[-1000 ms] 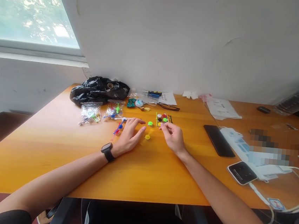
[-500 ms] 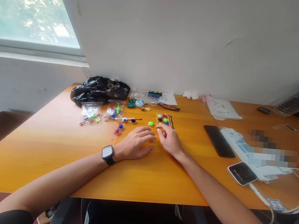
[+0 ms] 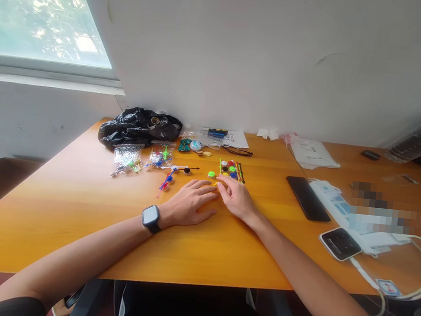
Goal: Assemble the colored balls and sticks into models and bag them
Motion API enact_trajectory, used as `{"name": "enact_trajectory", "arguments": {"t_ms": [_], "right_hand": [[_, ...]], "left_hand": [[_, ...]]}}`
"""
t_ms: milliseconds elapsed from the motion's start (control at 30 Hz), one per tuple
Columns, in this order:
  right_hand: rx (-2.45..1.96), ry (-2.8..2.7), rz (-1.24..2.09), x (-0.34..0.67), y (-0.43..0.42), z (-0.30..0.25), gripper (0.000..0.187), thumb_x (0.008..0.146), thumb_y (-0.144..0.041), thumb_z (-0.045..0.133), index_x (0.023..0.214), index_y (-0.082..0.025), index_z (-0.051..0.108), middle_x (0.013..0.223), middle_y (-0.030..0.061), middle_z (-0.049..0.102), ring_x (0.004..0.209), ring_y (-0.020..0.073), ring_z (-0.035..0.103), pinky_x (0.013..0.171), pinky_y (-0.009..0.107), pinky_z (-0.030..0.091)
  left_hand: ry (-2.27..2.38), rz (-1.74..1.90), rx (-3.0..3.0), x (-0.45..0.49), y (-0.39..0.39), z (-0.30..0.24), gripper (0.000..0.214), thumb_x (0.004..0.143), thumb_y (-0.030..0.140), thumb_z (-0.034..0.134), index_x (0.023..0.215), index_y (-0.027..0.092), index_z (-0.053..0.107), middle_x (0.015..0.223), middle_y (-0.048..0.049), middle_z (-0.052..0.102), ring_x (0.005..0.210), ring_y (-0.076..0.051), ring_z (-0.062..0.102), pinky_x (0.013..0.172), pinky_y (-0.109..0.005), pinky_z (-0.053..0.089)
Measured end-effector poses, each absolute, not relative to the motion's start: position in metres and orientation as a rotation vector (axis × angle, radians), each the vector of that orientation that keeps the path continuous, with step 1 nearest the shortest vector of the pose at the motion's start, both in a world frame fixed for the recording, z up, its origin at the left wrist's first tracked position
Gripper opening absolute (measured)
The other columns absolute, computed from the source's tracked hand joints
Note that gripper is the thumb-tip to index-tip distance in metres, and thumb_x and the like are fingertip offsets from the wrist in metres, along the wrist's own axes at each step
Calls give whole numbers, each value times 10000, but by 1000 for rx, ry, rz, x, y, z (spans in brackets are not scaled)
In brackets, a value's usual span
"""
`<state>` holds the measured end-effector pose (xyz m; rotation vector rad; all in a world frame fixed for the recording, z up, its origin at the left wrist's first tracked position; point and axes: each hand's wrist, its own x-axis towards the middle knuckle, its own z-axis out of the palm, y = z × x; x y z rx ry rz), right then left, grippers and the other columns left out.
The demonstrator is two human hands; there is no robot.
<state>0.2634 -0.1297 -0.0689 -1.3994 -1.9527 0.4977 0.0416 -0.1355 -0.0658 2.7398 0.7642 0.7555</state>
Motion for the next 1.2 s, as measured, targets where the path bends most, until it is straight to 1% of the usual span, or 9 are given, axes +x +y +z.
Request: {"name": "enact_trajectory", "arguments": {"t_ms": [233,333,533,633,733,867,933,1100,1200], "right_hand": [[-1370,-2015,487,263,-131,-67,332,1056,-354,546,1287,-227,749,1426,115,710,1253,288,700,1119,453,524],[-1367,-2030,497,263,-132,-67,334,1056,-348,548,1285,-220,754,1444,135,697,1342,306,659,1172,484,497],[-1376,-2095,491,263,-134,-67,362,1067,-363,537,1335,-220,734,1514,135,646,1382,326,632,1199,523,478],[-1376,-2120,478,263,-135,-68,359,1069,-367,540,1344,-231,726,1526,126,638,1383,328,630,1202,522,472],[-1376,-2135,474,263,-135,-68,369,1073,-375,540,1360,-227,719,1542,131,623,1397,331,618,1212,522,458],[-1392,-2132,481,263,-134,-70,383,1070,-381,548,1371,-215,718,1556,147,606,1402,349,614,1216,533,453],[-1399,-2135,464,263,-135,-70,380,1069,-382,553,1368,-218,720,1552,143,611,1400,349,615,1219,530,451],[-1399,-2170,408,262,-136,-70,368,1079,-374,535,1365,-212,701,1519,136,641,1371,333,635,1189,518,481],[-1375,-2166,398,263,-136,-69,337,1068,-352,559,1351,-221,689,1435,124,693,1277,312,687,1109,483,538]], "left_hand": [[1017,803,2732,41,-133,-68,160,990,270,629,1108,258,738,1101,-95,762,1184,-306,643,1018,-473,495],[1132,855,2735,40,-131,-70,139,982,220,612,1034,252,737,1023,-88,759,1112,-303,650,967,-474,491],[1300,869,2763,32,-122,-72,363,874,-9,542,1045,256,723,1039,-69,769,1136,-327,625,961,-500,476],[1213,873,2781,30,-119,-72,460,836,-58,506,1107,253,710,1094,-60,765,1176,-318,611,974,-475,488],[1029,871,2798,32,-121,-70,393,877,-5,523,1127,239,702,1104,-70,754,1146,-298,620,947,-431,507],[982,843,2786,37,-127,-70,187,982,148,547,1032,232,706,913,-63,730,887,-249,645,754,-375,484],[1050,847,2789,38,-129,-71,156,1009,203,553,984,229,705,852,-56,713,822,-237,636,709,-370,453],[1267,843,2802,38,-128,-73,131,1006,233,591,933,220,699,859,-53,713,817,-235,626,716,-380,444],[1355,793,2842,38,-129,-71,149,1027,259,574,942,217,689,936,-74,716,906,-259,631,748,-397,452]]}}
